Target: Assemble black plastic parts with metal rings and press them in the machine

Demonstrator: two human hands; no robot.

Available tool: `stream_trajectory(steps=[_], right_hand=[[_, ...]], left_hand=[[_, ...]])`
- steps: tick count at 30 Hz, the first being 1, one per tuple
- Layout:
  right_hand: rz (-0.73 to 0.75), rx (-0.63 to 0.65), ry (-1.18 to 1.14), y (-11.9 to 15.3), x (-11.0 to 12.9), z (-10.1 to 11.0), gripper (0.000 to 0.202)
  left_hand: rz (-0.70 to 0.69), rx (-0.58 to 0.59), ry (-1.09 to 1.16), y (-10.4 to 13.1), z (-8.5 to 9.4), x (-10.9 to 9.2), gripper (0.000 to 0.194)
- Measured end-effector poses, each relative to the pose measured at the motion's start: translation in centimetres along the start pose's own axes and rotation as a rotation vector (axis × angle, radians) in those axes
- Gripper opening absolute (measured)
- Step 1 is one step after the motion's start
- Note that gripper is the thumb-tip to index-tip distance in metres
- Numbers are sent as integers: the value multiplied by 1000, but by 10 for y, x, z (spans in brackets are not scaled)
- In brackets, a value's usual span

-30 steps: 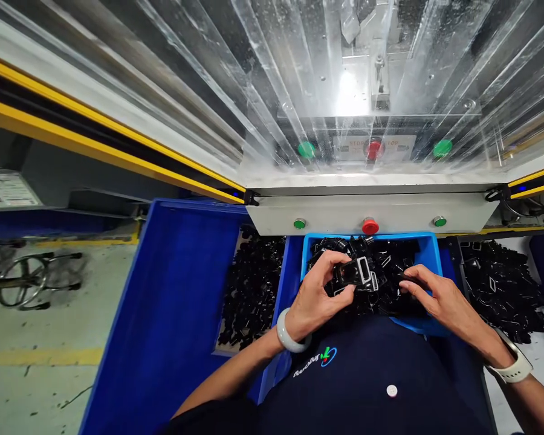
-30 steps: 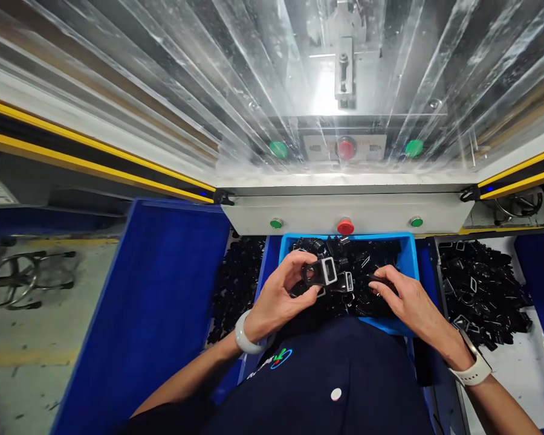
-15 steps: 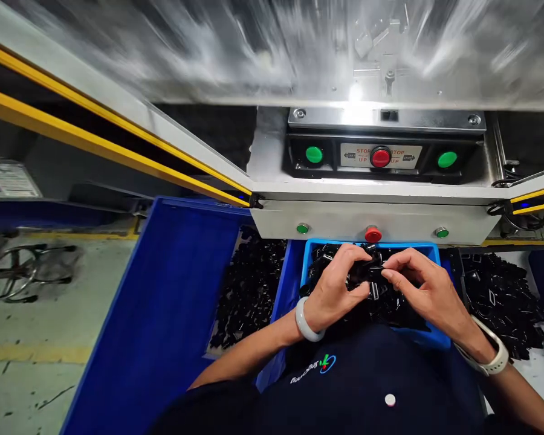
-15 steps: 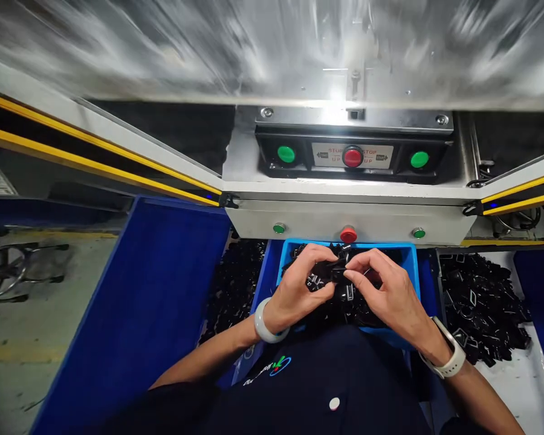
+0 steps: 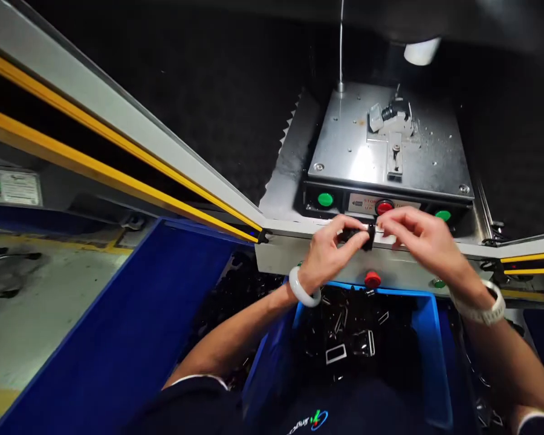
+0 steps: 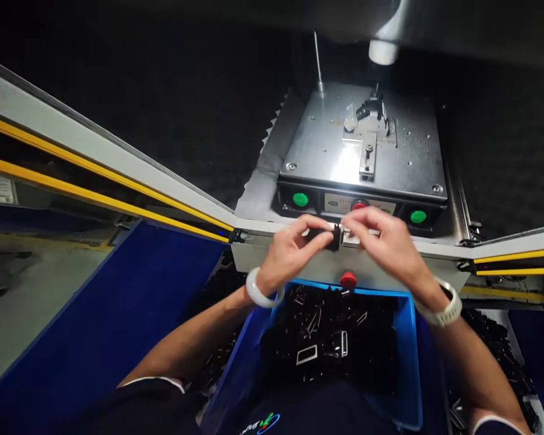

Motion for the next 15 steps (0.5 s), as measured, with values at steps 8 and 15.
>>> stream_trajectory(steps=[8,15], right_hand=[[-212,-336,624,-201,20,69,82],[209,-316,613,-41,15,95,48]], left_hand=[[-91,-304,51,-164,33,-17,9],[-14,-283,-3,-274,10,-4,13]])
Point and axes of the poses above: each hand's wrist, its own y-axis away from the middle knuckle, its own z-axis out of the back of the hand, x = y × z, the point moved 6 cm from there along -y, towards the middle knuckle, and after that the axes turned 14 degrees about y, right-handed, at the moved point
